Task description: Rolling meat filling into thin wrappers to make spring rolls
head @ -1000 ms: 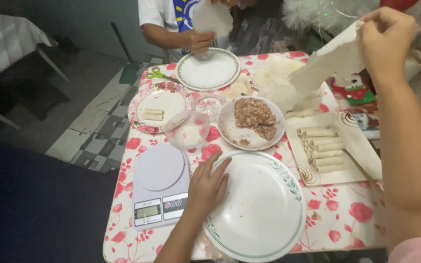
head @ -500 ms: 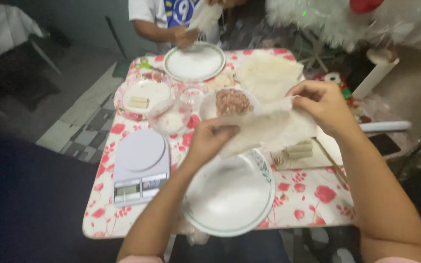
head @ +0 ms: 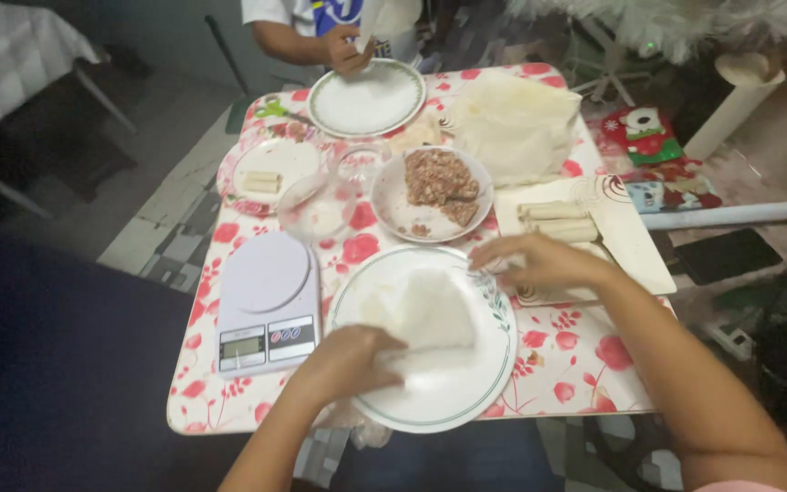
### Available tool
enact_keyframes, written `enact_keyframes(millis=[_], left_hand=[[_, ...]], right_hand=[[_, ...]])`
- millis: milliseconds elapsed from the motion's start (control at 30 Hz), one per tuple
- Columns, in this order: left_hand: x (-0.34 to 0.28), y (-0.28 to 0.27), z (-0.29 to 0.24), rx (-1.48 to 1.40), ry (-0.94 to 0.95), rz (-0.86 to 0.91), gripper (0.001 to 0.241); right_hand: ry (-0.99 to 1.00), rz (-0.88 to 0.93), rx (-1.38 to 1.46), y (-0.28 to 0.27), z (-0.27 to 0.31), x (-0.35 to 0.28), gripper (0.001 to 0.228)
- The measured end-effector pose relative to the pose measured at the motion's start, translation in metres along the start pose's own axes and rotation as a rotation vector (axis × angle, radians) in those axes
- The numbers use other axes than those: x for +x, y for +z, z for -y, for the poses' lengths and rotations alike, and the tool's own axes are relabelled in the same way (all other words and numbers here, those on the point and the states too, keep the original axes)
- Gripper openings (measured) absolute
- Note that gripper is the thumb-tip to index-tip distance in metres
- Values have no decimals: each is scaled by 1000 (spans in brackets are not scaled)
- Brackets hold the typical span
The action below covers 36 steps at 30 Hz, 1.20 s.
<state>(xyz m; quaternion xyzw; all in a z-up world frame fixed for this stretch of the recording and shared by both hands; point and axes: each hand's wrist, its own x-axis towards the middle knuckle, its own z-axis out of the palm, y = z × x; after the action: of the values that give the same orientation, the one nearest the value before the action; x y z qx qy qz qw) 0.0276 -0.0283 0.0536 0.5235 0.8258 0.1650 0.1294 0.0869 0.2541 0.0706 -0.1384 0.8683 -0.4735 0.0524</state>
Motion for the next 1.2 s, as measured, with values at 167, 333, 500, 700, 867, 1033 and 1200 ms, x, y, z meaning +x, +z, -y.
enact_keyframes(millis=[167,333,500,700,867,1033,1200], left_hand=[[5,-7,11,-319,-236,170,46],[27,6,40,-276,-84,-138,29],[29,28,65,-157,97,-361,21],[21,42,68,33,208,-400,17],[22,52,82,256,320,-729,16],[23,50,78,380,295,-848,14],[22,56,82,352,359,-793,13]], right_hand=[[15,-402,-448,-68,-48,19,34],[321,-206,-752,-87,-103,70,56],[360,-74,-980,-85,-113,95,14],[383,-30,-966,-109,-136,114,9],[429,-286,-817,-163,-108,117,10],[371,-413,-708,-186,-99,122,27],[415,-478,-568,-178,-124,133,22]])
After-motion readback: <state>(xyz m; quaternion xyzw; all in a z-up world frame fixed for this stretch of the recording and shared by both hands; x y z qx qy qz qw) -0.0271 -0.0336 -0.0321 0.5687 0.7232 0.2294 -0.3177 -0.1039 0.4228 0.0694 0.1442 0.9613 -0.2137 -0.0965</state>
